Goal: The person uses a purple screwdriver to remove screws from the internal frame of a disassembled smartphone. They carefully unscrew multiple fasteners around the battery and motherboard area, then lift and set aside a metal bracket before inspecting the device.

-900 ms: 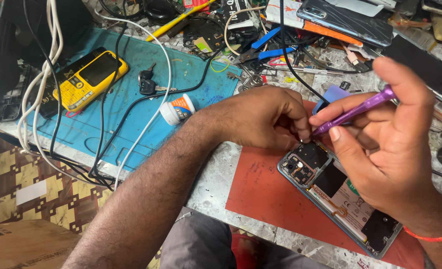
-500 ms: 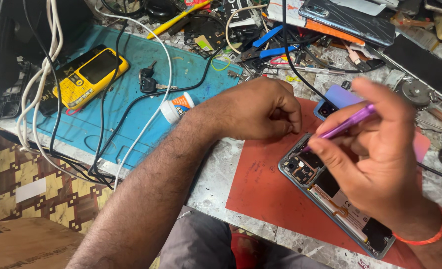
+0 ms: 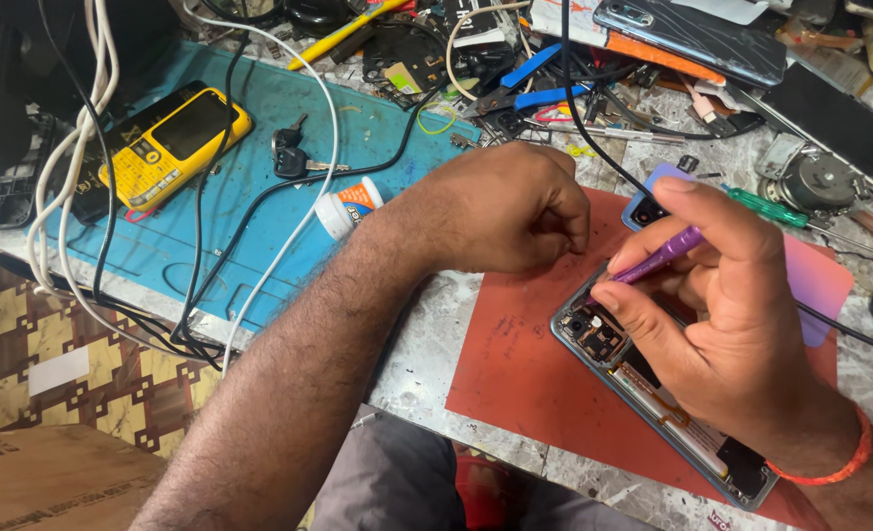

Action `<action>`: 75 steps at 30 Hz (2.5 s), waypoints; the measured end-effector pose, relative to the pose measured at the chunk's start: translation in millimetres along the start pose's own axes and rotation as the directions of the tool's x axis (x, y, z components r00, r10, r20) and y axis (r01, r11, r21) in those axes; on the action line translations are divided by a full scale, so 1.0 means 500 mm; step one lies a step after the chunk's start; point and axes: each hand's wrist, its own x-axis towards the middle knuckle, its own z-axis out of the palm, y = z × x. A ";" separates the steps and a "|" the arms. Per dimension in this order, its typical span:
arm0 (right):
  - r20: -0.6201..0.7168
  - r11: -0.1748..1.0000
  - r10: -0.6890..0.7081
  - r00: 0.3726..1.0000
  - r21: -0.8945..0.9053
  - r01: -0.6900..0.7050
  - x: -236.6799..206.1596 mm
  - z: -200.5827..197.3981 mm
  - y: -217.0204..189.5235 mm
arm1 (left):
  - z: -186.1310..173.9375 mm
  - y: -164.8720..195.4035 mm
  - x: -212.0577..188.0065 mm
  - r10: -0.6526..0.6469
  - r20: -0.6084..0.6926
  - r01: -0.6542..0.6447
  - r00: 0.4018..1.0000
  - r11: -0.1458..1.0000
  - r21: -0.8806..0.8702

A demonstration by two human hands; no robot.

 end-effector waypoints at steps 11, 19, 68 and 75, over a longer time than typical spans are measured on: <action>0.022 0.958 -0.084 0.996 -0.272 0.087 0.018 0.008 -0.027 | 0.014 0.006 0.006 0.032 0.060 -0.025 0.998 0.993 -0.117; 0.116 1.000 0.023 0.993 0.015 -0.025 0.012 0.025 -0.007 | 0.036 -0.027 0.005 0.022 0.061 -0.015 0.998 0.993 -0.117; 0.071 0.997 0.071 0.995 0.033 -0.073 0.009 0.150 0.130 | 0.111 -0.189 -0.057 -0.091 0.114 0.101 0.989 0.991 -0.090; 0.076 0.997 0.027 0.997 -0.069 -0.021 0.013 0.166 0.153 | 0.121 -0.211 -0.069 -0.026 0.080 0.042 0.996 0.976 -0.216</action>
